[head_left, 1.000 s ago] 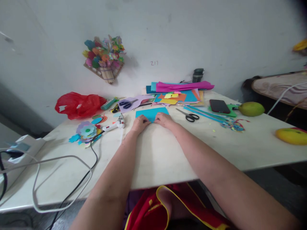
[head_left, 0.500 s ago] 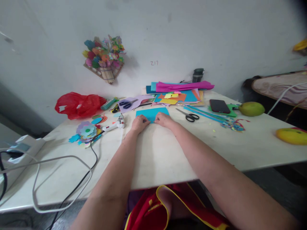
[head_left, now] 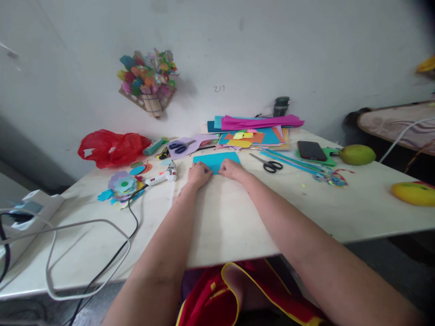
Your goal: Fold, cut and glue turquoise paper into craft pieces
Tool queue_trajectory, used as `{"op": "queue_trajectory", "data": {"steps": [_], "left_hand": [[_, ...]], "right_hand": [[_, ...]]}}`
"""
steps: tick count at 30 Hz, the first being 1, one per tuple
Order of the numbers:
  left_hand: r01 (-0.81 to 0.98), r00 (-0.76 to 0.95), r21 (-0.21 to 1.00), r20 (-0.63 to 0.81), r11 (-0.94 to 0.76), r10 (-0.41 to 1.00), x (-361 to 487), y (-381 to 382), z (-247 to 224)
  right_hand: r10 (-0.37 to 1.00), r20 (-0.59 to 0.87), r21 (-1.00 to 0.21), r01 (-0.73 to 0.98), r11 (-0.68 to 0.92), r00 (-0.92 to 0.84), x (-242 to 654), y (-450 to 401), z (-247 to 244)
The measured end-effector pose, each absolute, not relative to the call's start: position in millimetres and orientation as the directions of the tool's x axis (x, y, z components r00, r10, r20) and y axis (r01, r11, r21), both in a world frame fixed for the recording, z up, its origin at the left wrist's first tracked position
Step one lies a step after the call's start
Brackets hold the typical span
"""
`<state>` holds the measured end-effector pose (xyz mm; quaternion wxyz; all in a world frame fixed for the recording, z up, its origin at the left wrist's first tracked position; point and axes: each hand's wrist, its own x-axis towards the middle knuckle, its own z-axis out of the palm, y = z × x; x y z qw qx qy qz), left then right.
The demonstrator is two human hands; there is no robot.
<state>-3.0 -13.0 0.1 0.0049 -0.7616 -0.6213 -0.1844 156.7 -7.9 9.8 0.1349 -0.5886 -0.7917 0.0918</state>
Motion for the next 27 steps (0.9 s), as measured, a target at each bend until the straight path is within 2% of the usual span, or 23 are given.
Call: {"op": "queue_trajectory", "data": {"steps": [13, 18, 24, 27], "left_hand": [[0.961, 0.091, 0.233, 0.234, -0.147, 0.968, 2.2, -14.1, 2.8], [0.976, 0.065, 0.188, 0.231, -0.11, 0.971, 3.3, -19.1, 6.0], [0.985, 0.099, 0.092, 0.403, -0.148, 0.91, 12.1, -23.2, 0.7], [0.981, 0.132, 0.074, 0.432, -0.181, 0.892, 16.9, -21.6, -5.3]], "right_hand": [[0.971, 0.096, -0.283, 0.93, 0.235, -0.217, 152.3, -2.9, 6.2], [0.978, 0.07, -0.274, 0.939, 0.21, -0.198, 150.7, -1.7, 7.7], [0.979, 0.074, -0.27, 0.941, 0.205, -0.192, 149.1, -3.9, 8.8], [0.981, 0.079, -0.275, 0.942, 0.192, -0.177, 147.9, -5.0, 9.6]]}}
